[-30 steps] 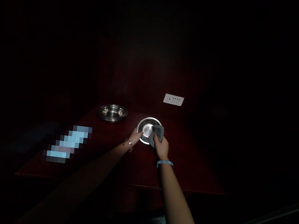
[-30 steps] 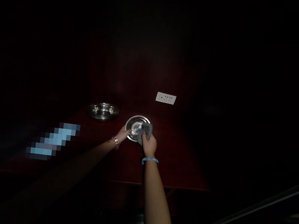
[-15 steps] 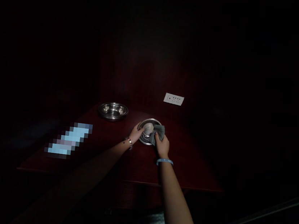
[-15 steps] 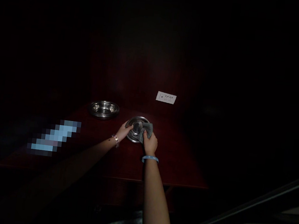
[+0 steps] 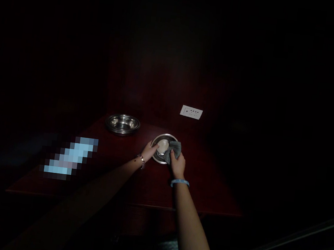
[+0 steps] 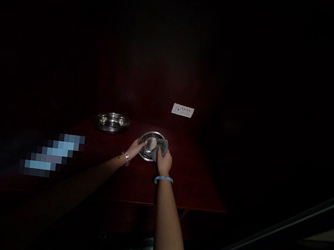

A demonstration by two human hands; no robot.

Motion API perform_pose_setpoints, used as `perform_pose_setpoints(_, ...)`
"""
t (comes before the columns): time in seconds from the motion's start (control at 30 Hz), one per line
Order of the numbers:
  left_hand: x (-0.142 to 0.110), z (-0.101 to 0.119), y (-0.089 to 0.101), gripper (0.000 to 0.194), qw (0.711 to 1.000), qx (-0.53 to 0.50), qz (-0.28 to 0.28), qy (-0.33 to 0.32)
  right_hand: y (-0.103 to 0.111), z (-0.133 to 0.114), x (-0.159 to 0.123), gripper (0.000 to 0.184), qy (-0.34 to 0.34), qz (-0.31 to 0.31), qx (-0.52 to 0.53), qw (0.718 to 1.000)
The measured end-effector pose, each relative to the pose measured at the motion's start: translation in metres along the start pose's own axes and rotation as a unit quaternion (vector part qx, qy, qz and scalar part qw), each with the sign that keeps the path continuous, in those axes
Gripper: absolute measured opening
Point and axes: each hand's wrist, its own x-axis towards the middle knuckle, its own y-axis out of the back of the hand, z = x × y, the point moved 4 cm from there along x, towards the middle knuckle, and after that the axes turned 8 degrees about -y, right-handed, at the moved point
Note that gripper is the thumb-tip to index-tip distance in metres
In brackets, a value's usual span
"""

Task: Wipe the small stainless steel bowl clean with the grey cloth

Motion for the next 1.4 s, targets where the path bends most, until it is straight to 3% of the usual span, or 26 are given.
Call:
perform_pose_setpoints(0.17,-0.003,0.006,-0.001,0.022,1.0,0.006,-0.005,-0.021,-0.001,0.0,0.001,0.044,0.013,0.005,0.003,1.0)
perform_pose_setpoints(0.4,-0.006,0.011,-0.001,0.023,1.0,0.001,-0.027,0.014,0.001,-0.004,0.0,0.043,0.041,0.022,0.036,0.998)
perform_pose_setpoints(0.67,-0.011,0.009,-0.007,0.051,0.999,-0.029,-0.037,0.009,0.002,-0.006,0.0,0.049,0.032,0.047,0.074,0.996)
perform_pose_setpoints(0.87,-0.009,0.0,-0.012,0.041,0.997,-0.033,-0.076,0.009,0.001,-0.007,-0.002,0.047,0.025,0.038,0.074,0.996)
perform_pose_setpoints(1.4,0.003,0.002,-0.002,0.038,0.996,-0.002,-0.091,-0.013,0.002,-0.006,-0.004,0.041,0.037,0.06,0.03,0.997)
